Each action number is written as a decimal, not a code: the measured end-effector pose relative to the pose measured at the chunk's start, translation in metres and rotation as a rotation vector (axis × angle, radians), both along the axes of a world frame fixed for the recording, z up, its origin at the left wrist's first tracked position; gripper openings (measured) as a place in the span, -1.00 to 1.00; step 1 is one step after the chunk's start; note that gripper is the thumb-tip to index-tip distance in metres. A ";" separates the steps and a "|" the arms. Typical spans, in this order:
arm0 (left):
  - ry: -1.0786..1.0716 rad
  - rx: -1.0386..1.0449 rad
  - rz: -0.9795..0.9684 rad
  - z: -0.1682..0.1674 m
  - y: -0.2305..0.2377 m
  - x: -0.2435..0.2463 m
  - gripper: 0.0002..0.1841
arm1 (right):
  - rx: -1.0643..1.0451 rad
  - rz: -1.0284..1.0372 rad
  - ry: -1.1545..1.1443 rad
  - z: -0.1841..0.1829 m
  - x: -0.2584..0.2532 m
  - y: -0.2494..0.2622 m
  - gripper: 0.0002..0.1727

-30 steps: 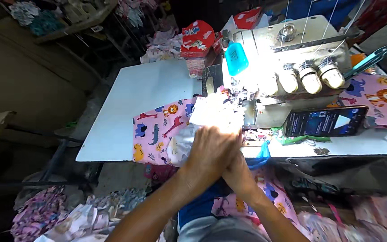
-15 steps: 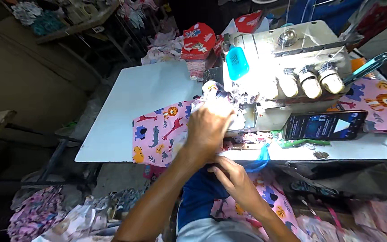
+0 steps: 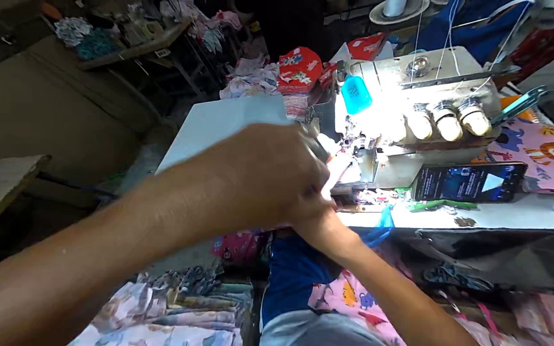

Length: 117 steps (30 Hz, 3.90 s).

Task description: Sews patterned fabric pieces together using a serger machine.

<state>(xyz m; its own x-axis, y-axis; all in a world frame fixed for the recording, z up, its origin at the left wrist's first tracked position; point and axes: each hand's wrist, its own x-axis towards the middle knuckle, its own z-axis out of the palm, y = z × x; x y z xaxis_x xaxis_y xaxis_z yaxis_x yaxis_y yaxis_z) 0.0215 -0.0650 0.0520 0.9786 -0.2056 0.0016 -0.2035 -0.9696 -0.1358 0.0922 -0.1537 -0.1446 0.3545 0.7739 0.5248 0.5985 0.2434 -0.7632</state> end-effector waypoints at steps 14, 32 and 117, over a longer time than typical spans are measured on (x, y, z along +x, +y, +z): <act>-0.083 -0.226 0.237 -0.042 0.043 -0.009 -0.66 | 0.046 -0.137 -0.101 -0.011 0.054 -0.039 -0.84; -0.213 -0.210 0.340 -0.058 0.035 -0.021 -0.75 | 0.300 -0.238 -0.378 0.007 0.066 -0.018 -0.90; -0.459 -0.286 0.292 -0.138 -0.062 -0.006 -0.78 | 0.109 -0.282 -0.693 -0.006 0.106 -0.063 -0.78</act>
<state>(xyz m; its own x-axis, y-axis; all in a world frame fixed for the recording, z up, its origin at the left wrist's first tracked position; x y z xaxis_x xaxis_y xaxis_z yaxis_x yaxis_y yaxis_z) 0.0157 -0.1274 -0.0859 0.8810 0.1415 0.4515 0.0937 -0.9875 0.1267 0.1979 -0.2170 -0.1506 0.0926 0.6340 0.7678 0.9834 0.0625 -0.1702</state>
